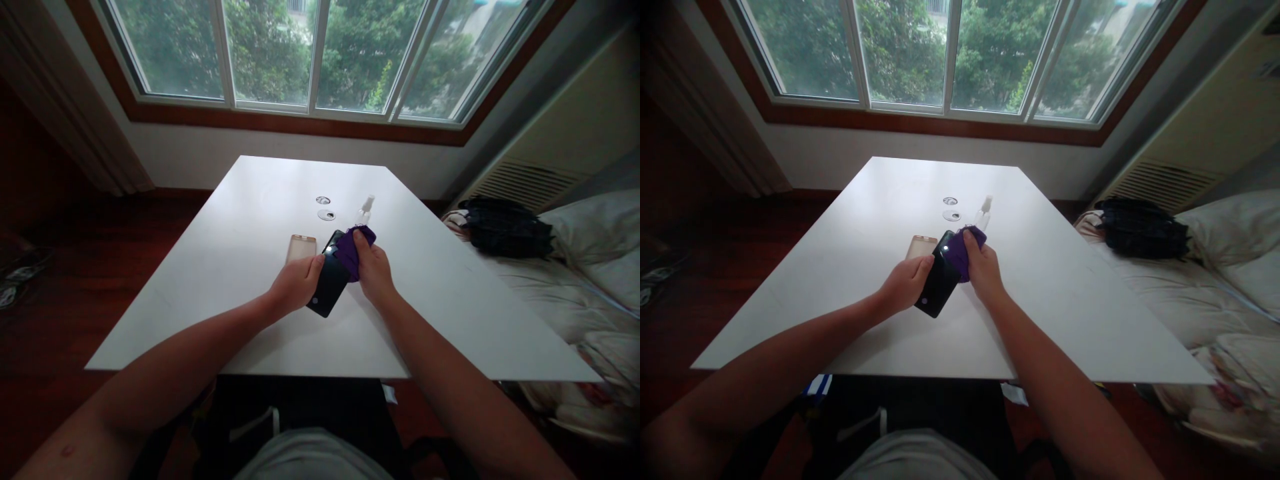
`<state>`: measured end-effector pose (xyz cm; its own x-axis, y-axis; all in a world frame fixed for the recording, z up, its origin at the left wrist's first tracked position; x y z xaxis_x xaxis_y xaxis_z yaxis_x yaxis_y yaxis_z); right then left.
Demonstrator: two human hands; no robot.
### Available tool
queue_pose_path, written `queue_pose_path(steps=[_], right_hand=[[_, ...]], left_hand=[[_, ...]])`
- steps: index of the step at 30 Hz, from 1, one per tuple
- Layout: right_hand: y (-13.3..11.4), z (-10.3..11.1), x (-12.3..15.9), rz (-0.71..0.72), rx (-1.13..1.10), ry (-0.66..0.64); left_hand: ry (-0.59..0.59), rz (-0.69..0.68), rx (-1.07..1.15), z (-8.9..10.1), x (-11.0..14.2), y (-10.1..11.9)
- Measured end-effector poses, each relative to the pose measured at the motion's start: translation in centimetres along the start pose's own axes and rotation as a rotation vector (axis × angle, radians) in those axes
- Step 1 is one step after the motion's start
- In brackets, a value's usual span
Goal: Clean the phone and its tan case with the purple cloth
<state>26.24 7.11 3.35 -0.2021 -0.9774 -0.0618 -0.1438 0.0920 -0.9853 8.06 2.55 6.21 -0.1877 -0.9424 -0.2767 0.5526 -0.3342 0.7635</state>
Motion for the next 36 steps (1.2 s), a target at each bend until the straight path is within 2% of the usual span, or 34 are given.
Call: queue_pose_path(steps=[4, 10, 13, 16, 22, 25, 28, 33, 36], right_hand=[[1.3, -3.0, 1.4, -0.060, 0.053, -0.194], [3.2, -8.3, 5.7, -0.212, 0.120, -0.626], [3.3, -9.2, 6.9, -0.213, 0.187, -0.749], [3.1, -9.1, 7.1, -0.213, 0.221, -0.774], [2.8, -8.4, 6.3, -0.215, 0.148, -0.696], [2.1, -7.0, 4.7, -0.152, 0.126, -0.554], [0.5, -4.7, 2.7, -0.059, 0.099, -0.376], [-0.6, -1.5, 0.5, -0.064, 0.034, -0.159], [-0.5, -0.6, 0.0, -0.083, 0.020, -0.086]], left_hand=[[0.066, 0.076, 0.066, 0.9, -0.6, -1.2], [0.267, 0.134, 0.180, 3.6, -0.9, -2.6], [0.318, 0.151, 0.213, 4.2, -0.7, -2.9], [0.309, 0.151, 0.208, 4.1, -0.8, -2.8], [0.251, 0.102, 0.136, 4.0, -1.2, -2.0], [0.176, 0.041, 0.070, 3.2, -1.1, -1.2], [0.075, 0.008, 0.012, 1.8, -0.8, -0.6], [-0.010, -0.014, -0.013, 0.3, -0.4, 0.0], [-0.024, -0.012, -0.022, 0.1, -0.3, 0.1]])
Point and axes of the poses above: each hand's wrist, its own x-axis away from the middle knuckle, its own z-axis out of the back of the hand, y = z × x, the point moved 10 cm from there along -x, towards the middle knuckle
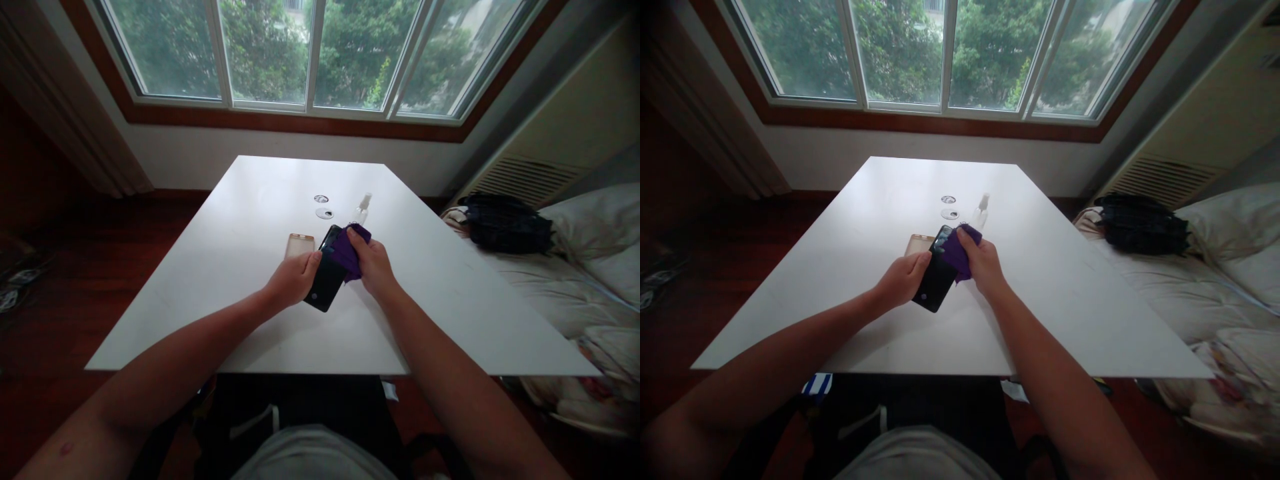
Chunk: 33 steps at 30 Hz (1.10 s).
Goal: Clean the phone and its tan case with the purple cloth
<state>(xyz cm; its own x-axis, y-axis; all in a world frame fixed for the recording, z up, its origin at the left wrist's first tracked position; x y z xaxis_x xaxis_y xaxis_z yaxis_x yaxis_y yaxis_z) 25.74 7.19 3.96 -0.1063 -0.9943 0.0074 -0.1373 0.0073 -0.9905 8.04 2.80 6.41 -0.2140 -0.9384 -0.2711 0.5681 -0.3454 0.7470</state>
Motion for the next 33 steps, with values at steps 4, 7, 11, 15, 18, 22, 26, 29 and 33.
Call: queue_pose_path(steps=[4, 7, 11, 15, 18, 22, 26, 29, 33], right_hand=[[0.9, -0.5, 0.1, -0.046, 0.001, -0.043], [2.0, -1.9, 0.9, -0.101, 0.047, -0.132], [3.7, -4.8, 2.7, -0.170, 0.123, -0.294], [4.6, -8.0, 4.8, -0.160, 0.162, -0.518], [4.3, -8.9, 5.8, -0.090, 0.251, -0.589], [3.7, -8.5, 5.7, -0.074, 0.217, -0.531], [2.3, -7.1, 4.2, 0.008, 0.189, -0.385], [1.0, -4.7, 2.6, 0.075, 0.170, -0.221], [0.1, -1.1, 0.9, 0.071, 0.093, -0.029]], left_hand=[[0.020, 0.022, 0.013, 0.1, 0.1, -0.3], [0.065, 0.061, 0.012, 0.5, 0.0, -1.0], [0.159, 0.107, 0.054, 1.6, -0.4, -2.0], [0.277, 0.122, 0.127, 3.4, -0.7, -2.6], [0.313, 0.136, 0.160, 4.1, -0.7, -2.8], [0.307, 0.130, 0.174, 4.3, -1.0, -2.6], [0.261, 0.062, 0.098, 4.0, -0.9, -1.4], [0.149, -0.001, 0.029, 2.8, -0.7, -0.3], [0.060, -0.052, -0.022, 1.4, -0.1, 0.7]])
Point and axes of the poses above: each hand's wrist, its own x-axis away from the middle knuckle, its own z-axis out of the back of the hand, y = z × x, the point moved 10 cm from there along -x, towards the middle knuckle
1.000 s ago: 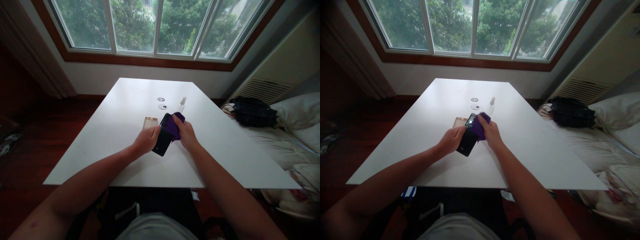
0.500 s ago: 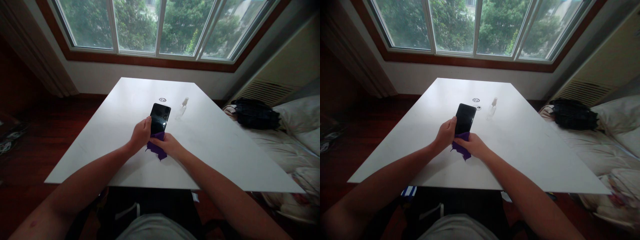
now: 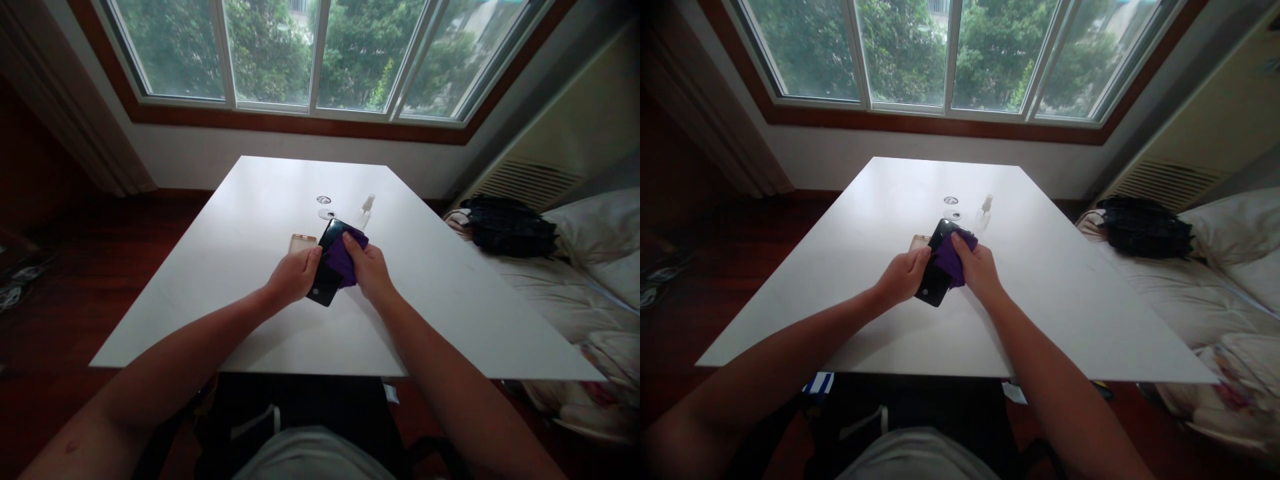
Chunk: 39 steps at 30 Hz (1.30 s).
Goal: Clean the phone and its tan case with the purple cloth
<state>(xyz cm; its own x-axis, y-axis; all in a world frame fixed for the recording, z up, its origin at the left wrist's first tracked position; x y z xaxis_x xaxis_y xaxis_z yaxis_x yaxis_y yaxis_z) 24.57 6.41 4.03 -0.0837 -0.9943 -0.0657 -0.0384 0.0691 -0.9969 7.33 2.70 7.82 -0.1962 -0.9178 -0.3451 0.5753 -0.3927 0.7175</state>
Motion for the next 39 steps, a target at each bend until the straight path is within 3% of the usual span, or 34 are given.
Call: queue_pose_path(steps=[3, 7, 11, 19, 22, 26, 32, 39], right_hand=[[-0.3, 1.5, -0.7, 0.008, -0.052, 0.050], [0.3, 1.5, -0.9, -0.053, -0.093, 0.020], [1.4, -0.4, -0.1, -0.137, -0.043, -0.079], [4.1, -6.0, 2.9, -0.198, 0.133, -0.423], [4.7, -6.8, 3.8, -0.223, 0.190, -0.506], [3.6, -6.9, 4.3, -0.221, 0.184, -0.547], [1.5, -5.6, 3.4, -0.186, 0.077, -0.461], [0.3, 0.1, -0.5, -0.085, -0.095, -0.095]], left_hand=[[-0.025, -0.003, -0.005, -0.5, 0.2, 0.1], [-0.038, 0.028, 0.009, -1.0, 0.3, -0.2], [0.003, 0.070, 0.006, -0.9, 0.1, -0.9], [0.172, 0.147, 0.123, 1.1, -0.5, -3.2], [0.212, 0.176, 0.196, 1.5, -0.6, -3.7], [0.203, 0.181, 0.228, 1.5, -0.8, -3.6], [0.166, 0.102, 0.166, 1.3, -0.6, -2.5], [0.072, 0.037, 0.069, 0.0, -0.3, -1.4]])
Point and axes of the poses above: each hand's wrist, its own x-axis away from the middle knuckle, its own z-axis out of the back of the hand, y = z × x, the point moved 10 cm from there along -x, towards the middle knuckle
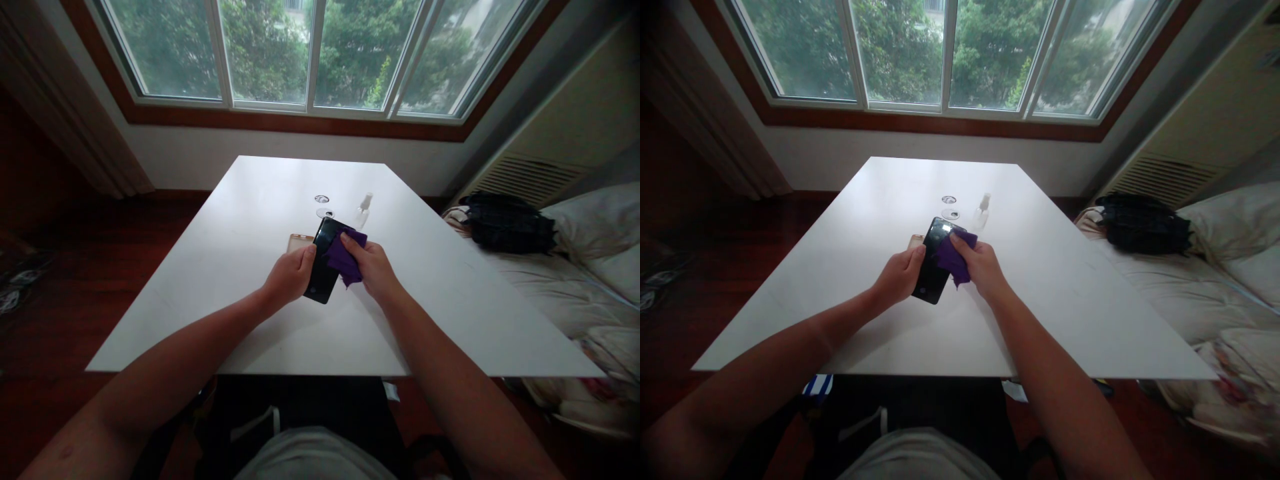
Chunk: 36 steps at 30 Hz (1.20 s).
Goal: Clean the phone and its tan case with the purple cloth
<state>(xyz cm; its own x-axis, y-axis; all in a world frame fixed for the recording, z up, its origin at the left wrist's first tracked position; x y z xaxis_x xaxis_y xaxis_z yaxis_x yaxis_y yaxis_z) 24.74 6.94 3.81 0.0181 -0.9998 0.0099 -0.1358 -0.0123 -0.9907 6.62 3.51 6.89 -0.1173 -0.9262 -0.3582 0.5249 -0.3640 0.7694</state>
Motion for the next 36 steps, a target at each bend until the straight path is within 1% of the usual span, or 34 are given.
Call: queue_pose_path(steps=[3, 6, 8, 10, 12, 15, 18, 20, 23, 28, 32, 36], right_hand=[[-0.3, 2.1, -0.8, 0.020, -0.060, 0.087], [-0.5, 3.1, -1.0, 0.031, -0.056, 0.129], [-0.6, 3.0, -0.9, 0.027, -0.010, 0.124], [-0.7, 2.6, -0.7, 0.043, 0.006, 0.117], [-0.8, 2.3, -0.7, 0.065, -0.024, 0.122], [-0.5, 2.7, -0.9, 0.070, -0.056, 0.190], [-0.3, 3.9, -1.1, 0.093, 0.011, 0.289], [-0.4, 4.4, -1.3, 0.129, 0.052, 0.315], [-0.1, 4.2, -1.5, 0.147, 0.025, 0.293], [1.1, 3.3, -1.3, 0.090, -0.115, 0.257], [1.4, 1.4, -1.1, 0.035, -0.238, 0.142], [0.4, -0.6, -0.5, 0.078, -0.299, 0.022]], left_hand=[[-0.013, 0.003, -0.028, 0.0, 0.1, 0.1], [-0.062, -0.030, -0.032, -0.5, 0.6, 1.1], [-0.087, -0.069, -0.009, -0.8, 1.0, 2.2], [-0.081, -0.087, 0.027, -0.9, 1.3, 3.0], [-0.064, -0.088, 0.061, -0.7, 1.4, 3.3], [-0.011, -0.041, 0.105, 0.0, 1.0, 2.2], [0.054, 0.047, 0.151, 0.9, 0.5, 0.3], [0.082, 0.101, 0.198, 1.1, 0.2, -0.8], [0.095, 0.174, 0.279, 0.8, 0.1, -2.3], [0.106, 0.301, 0.415, -0.2, 0.1, -4.5], [0.121, 0.301, 0.452, -0.3, 0.0, -4.7], [0.131, 0.271, 0.400, -0.5, -0.1, -4.4]])
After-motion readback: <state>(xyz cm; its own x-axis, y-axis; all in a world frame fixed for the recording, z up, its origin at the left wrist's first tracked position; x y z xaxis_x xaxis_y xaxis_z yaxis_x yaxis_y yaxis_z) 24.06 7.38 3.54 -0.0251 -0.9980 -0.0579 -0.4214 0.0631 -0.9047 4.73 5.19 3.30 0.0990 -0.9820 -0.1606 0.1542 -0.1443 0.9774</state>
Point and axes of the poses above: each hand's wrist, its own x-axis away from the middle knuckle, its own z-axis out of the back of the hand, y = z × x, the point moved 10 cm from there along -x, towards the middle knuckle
